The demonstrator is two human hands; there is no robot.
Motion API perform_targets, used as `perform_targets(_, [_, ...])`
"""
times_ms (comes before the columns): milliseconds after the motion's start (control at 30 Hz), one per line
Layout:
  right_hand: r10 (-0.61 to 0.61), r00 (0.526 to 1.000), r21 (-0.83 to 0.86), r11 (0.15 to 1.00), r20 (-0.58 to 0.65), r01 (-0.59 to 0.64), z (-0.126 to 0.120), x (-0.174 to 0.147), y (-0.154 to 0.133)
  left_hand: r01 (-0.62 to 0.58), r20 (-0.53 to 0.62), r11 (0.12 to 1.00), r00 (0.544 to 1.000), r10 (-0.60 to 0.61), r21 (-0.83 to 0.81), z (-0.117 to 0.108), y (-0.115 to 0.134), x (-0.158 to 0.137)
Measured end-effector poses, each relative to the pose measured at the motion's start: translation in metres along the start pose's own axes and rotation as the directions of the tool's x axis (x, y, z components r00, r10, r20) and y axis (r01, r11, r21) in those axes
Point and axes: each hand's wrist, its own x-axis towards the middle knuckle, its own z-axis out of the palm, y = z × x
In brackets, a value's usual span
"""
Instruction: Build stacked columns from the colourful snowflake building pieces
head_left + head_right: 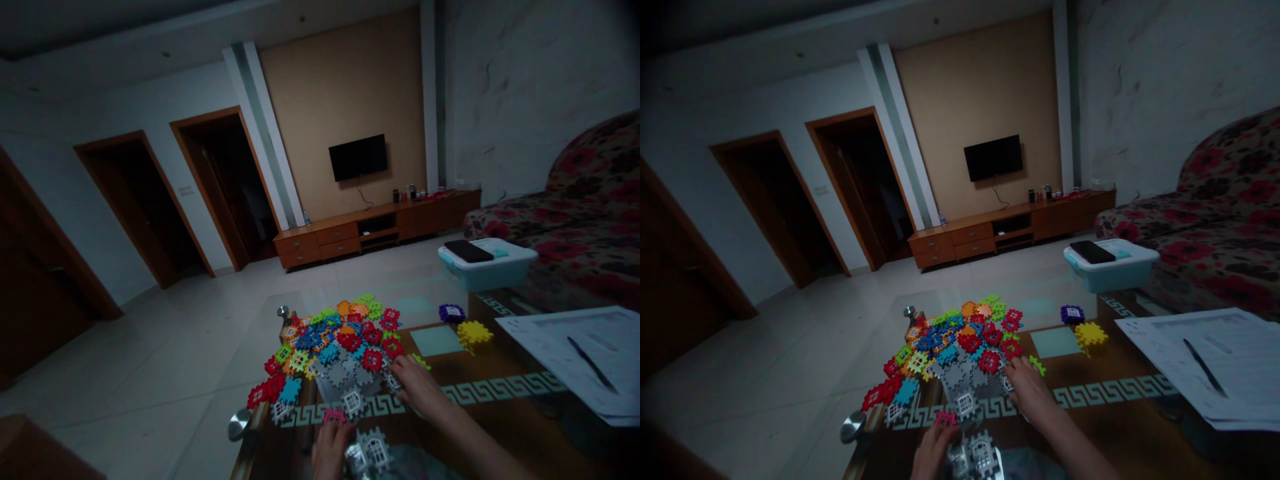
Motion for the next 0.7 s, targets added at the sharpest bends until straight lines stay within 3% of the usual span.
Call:
perform_targets(167, [-0.011, 1.000, 0.006, 1.000, 0.003, 0.011, 0.000, 0.007, 0.008, -0.015, 0.128, 1.000, 0.992, 0.014, 0.011, 0.015, 0.043, 0.024])
perform_targets(500, [0.039, 0.996, -0.048, 0.998, -0.076, -0.043, 0.005, 0.015, -0.001, 0.036, 0.249, 0.999, 0.968, -0.027, -0.031, 0.019, 0.047, 0.030])
perform_targets(600, [0.028, 0.992, -0.025, 0.999, -0.119, -0.031, 0.005, 0.016, 0.003, -0.006, 0.169, 0.998, 0.985, 0.017, -0.067, 0.014, 0.037, 0.028])
perform_targets(700, [0.004, 0.984, 0.111, 0.994, -0.178, 0.016, 0.007, 0.012, 0.008, 0.027, -0.040, 0.997, 0.999, -0.030, -0.072, -0.003, 0.013, 0.028])
